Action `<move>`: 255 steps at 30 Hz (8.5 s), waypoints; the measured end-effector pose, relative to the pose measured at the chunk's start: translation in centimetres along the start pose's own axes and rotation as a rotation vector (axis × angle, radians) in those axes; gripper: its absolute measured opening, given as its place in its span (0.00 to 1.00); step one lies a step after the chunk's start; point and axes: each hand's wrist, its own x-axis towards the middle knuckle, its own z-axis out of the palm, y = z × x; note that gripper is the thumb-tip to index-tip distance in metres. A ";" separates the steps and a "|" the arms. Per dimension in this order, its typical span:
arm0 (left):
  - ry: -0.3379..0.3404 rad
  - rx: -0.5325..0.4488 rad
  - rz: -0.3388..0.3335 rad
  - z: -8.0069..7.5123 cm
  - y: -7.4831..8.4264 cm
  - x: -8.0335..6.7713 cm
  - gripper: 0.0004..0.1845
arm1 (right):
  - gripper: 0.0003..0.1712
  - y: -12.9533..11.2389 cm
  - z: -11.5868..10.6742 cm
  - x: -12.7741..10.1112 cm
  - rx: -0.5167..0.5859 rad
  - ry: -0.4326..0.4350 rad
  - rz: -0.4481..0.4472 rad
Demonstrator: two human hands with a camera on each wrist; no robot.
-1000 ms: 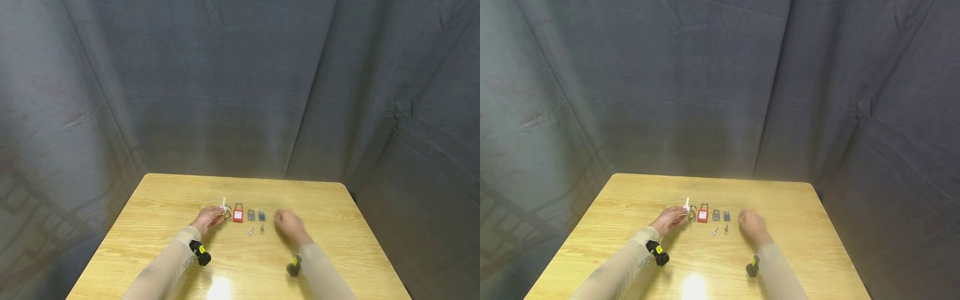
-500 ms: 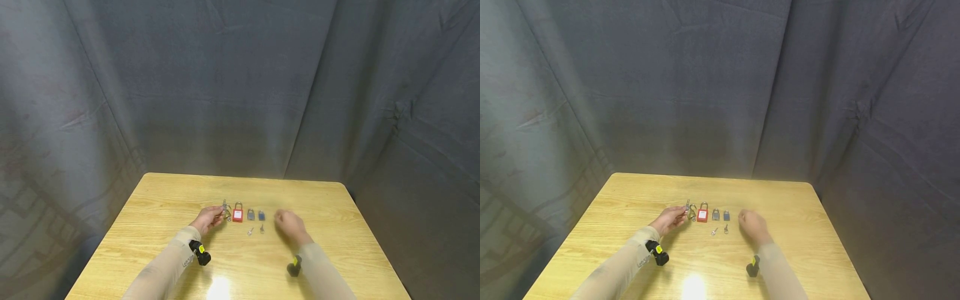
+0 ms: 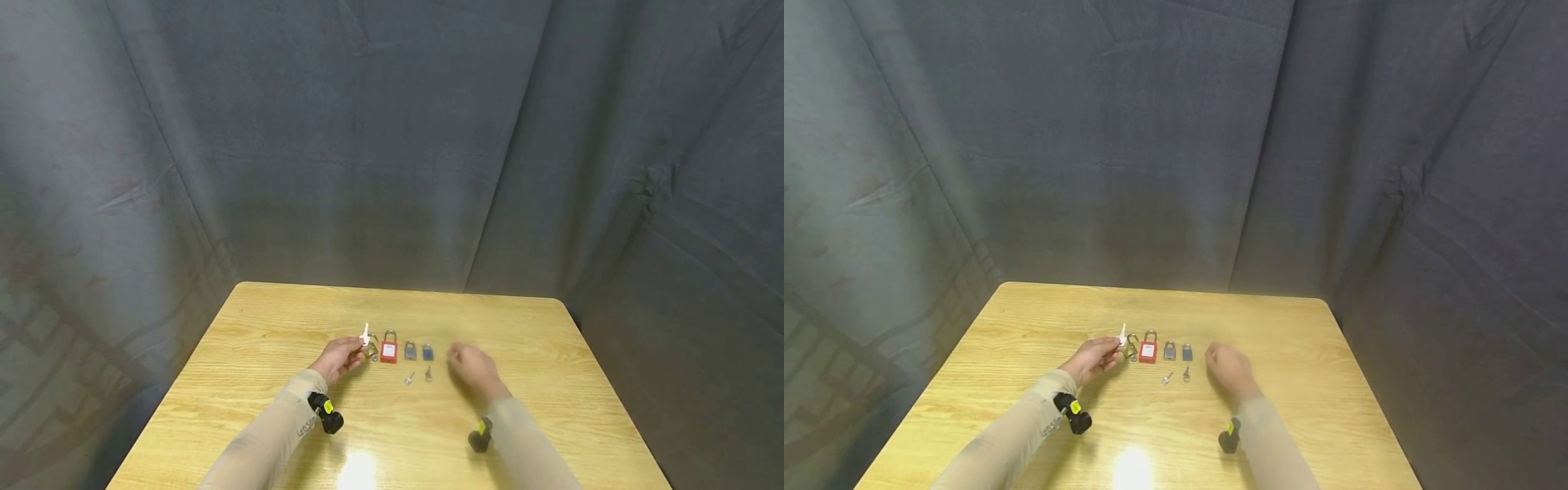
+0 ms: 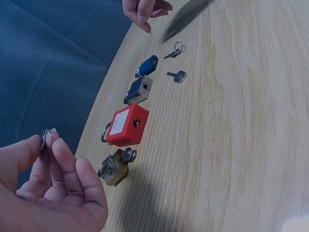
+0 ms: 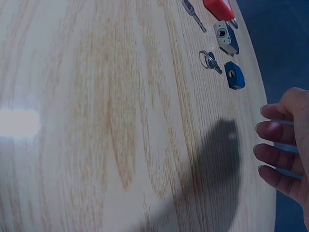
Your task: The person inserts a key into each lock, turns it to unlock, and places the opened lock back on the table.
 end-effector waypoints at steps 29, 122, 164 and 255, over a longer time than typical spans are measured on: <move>0.026 -0.021 0.008 -0.4 -0.7 0.2 0.18 | 0.14 -10.6 4.7 3.8 -0.186 -0.029 -0.252; 0.027 0.007 0.012 0.0 0.0 0.1 0.15 | 0.26 -9.3 1.0 2.3 1.157 -0.297 0.135; 0.030 0.033 0.012 0.0 -0.3 0.2 0.17 | 0.30 -10.5 0.4 1.8 1.367 -0.365 0.285; -0.220 0.205 0.056 4.8 -0.9 -1.1 0.16 | 0.26 -8.7 -0.1 -0.3 1.020 -0.418 -0.183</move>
